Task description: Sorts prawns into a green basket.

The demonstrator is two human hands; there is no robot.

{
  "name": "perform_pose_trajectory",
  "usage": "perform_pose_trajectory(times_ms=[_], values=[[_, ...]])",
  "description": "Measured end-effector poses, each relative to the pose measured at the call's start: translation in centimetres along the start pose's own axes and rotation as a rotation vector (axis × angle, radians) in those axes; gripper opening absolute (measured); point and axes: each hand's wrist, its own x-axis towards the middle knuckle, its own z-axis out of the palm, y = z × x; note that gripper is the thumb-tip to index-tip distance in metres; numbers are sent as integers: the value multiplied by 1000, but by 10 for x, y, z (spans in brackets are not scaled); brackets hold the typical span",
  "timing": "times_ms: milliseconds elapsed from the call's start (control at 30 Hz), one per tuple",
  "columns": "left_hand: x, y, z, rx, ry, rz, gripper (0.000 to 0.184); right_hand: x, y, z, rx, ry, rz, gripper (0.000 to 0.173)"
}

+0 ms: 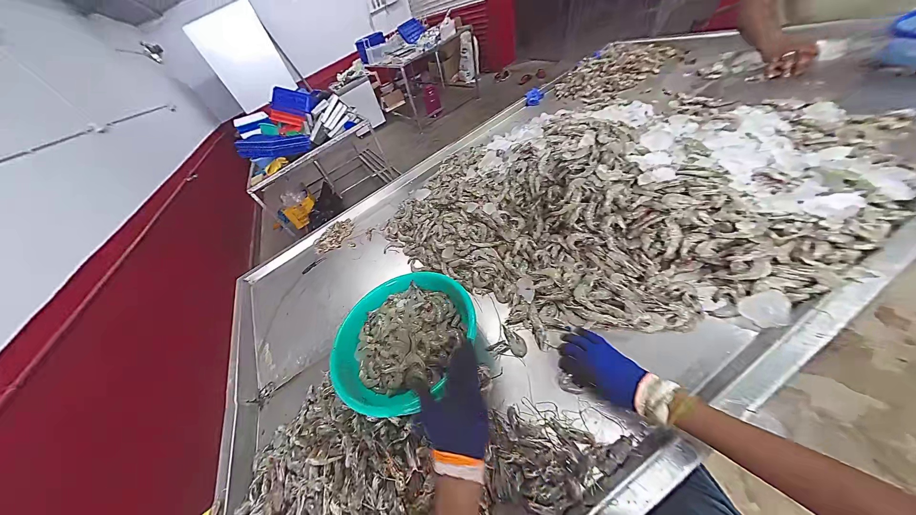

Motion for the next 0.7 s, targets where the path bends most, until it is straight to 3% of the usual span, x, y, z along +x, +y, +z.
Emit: perform_pose_trajectory(times_ms=[67,133,233,367,433,533,600,700], values=[[-19,-30,-6,274,-27,-108,69,-20,-16,12,-50,-19,159,26],[-22,-60,-21,766,-96,-178,47,-31,-49,5,-23,-126,256,24],[-21,-86,-32,1559,-269,-241,52,-34,-107,-12,88,-163,295,27],[-26,-81,1,1954,-170,-470,50,-26,-137,-24,36,-186,348,26],[-23,-75,3,1981,-223,-527,41,-23,-134,-30,-2,-222,356,21],[-23,-66,-12,1813,-325,-430,32,-20,-96,-29,-9,-207,412,19],[-24,-60,-23,1658,-342,-329,30,-8,-65,-41,91,-258,508,34],[-20,-56,-27,1628,-278,-224,24,41,-45,-60,237,-145,687,48]])
